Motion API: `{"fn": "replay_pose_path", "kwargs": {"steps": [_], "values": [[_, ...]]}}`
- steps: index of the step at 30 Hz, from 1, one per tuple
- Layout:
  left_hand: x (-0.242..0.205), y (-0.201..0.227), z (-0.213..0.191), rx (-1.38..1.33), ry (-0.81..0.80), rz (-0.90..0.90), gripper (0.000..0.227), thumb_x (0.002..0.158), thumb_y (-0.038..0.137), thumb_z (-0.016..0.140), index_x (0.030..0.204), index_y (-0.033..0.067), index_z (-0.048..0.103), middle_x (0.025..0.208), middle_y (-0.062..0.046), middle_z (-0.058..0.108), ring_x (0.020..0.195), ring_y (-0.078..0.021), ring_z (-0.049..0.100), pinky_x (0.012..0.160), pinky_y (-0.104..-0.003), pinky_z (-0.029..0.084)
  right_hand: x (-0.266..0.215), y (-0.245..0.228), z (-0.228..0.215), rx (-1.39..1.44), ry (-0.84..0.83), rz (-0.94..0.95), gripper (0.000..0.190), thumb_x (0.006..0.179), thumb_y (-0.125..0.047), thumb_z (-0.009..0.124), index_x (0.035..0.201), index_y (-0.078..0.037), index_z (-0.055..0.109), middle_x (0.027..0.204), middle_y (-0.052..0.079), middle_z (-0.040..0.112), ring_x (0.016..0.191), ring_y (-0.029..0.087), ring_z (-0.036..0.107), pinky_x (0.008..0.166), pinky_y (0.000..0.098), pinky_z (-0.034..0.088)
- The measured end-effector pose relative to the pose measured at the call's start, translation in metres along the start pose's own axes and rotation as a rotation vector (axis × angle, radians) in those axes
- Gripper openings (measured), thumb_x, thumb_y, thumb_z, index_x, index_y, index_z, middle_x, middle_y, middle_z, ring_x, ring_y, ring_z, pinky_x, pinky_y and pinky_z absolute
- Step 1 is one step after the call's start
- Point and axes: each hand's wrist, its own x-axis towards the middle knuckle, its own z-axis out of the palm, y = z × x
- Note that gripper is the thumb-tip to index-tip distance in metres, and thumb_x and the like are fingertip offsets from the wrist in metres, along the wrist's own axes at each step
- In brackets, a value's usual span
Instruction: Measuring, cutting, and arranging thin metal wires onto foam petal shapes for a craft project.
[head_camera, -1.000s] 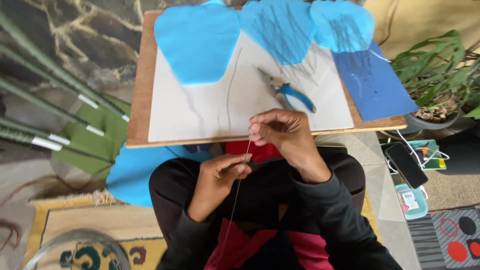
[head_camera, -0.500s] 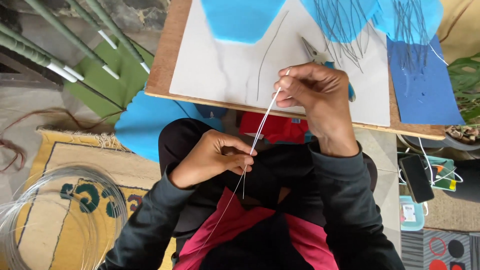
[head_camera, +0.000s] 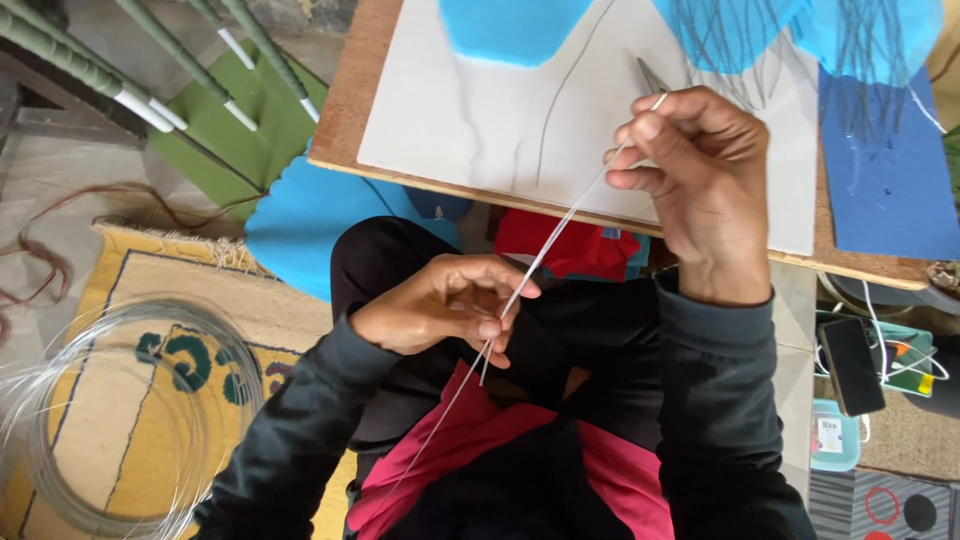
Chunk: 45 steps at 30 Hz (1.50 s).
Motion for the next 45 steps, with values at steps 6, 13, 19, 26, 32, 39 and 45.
{"fn": "replay_pose_path", "kwargs": {"steps": [6, 13, 19, 26, 32, 39, 45], "values": [[0.003, -0.001, -0.002, 0.108, 0.049, -0.005, 0.036, 0.08, -0.001, 0.06, 0.114, -0.0003, 0.052, 0.074, -0.006, 0.054, 0.063, -0.0115, 0.055, 0.058, -0.026, 0.055, -0.001, -0.004, -0.001, -0.064, -0.003, -0.027, 0.009, 0.087, -0.003, 0.062, 0.095, -0.003, 0.059, 0.08, 0.009, 0.063, 0.069, 0.013, 0.065, 0.061, 0.0187, 0.059], [0.006, 0.007, 0.006, 0.498, 0.17, 0.036, 0.043, 0.074, -0.012, 0.061, 0.113, 0.0058, 0.056, 0.072, -0.004, 0.055, 0.06, -0.0105, 0.055, 0.053, -0.021, 0.056, 0.0, -0.003, -0.003, -0.093, -0.02, -0.033, 0.008, 0.087, -0.002, 0.062, 0.095, -0.004, 0.06, 0.081, 0.009, 0.063, 0.068, 0.014, 0.065, 0.06, 0.0187, 0.058], [0.01, 0.004, 0.018, 0.657, 0.239, 0.115, 0.037, 0.072, -0.014, 0.061, 0.106, 0.0026, 0.058, 0.066, -0.003, 0.055, 0.051, -0.0087, 0.053, 0.047, -0.019, 0.052, 0.001, -0.004, -0.006, -0.109, -0.044, -0.044, 0.011, 0.086, -0.001, 0.063, 0.096, -0.002, 0.059, 0.081, 0.01, 0.063, 0.066, 0.015, 0.065, 0.059, 0.0178, 0.058], [0.01, 0.004, 0.025, 0.65, 0.243, 0.118, 0.026, 0.072, -0.012, 0.061, 0.095, 0.0009, 0.058, 0.067, -0.005, 0.058, 0.051, -0.0105, 0.057, 0.046, -0.019, 0.05, 0.002, 0.004, -0.018, 0.0, -0.007, 0.016, 0.01, 0.085, -0.003, 0.062, 0.095, -0.002, 0.06, 0.079, 0.01, 0.063, 0.065, 0.014, 0.065, 0.057, 0.0184, 0.058], [0.012, 0.005, 0.034, 0.538, 0.203, 0.078, 0.019, 0.074, -0.014, 0.056, 0.087, -0.0006, 0.054, 0.069, -0.007, 0.055, 0.056, -0.0123, 0.057, 0.049, -0.022, 0.055, 0.006, 0.015, -0.02, 0.168, -0.063, 0.073, 0.011, 0.084, -0.001, 0.062, 0.095, -0.001, 0.062, 0.08, 0.012, 0.065, 0.063, 0.013, 0.065, 0.057, 0.0194, 0.058], [0.037, 0.009, 0.013, 0.54, 0.288, 0.072, 0.02, 0.075, -0.01, 0.058, 0.09, 0.0027, 0.052, 0.07, -0.004, 0.055, 0.058, -0.0116, 0.058, 0.055, -0.024, 0.057, -0.009, 0.004, -0.003, 0.09, 0.009, 0.109, 0.044, 0.086, -0.015, 0.052, 0.127, -0.004, 0.039, 0.113, 0.013, 0.054, 0.107, 0.024, 0.057, 0.082, 0.0307, 0.056], [0.085, 0.047, 0.006, 0.861, 0.356, 0.535, 0.021, 0.066, -0.02, 0.049, 0.068, 0.0009, 0.043, 0.097, -0.009, 0.052, 0.073, -0.0133, 0.05, 0.063, -0.021, 0.046, -0.093, 0.042, 0.046, 0.502, -0.104, 0.284, 0.062, 0.083, -0.026, 0.06, 0.133, -0.007, 0.027, 0.12, 0.02, 0.05, 0.102, 0.034, 0.056, 0.087, 0.0431, 0.047]]}}
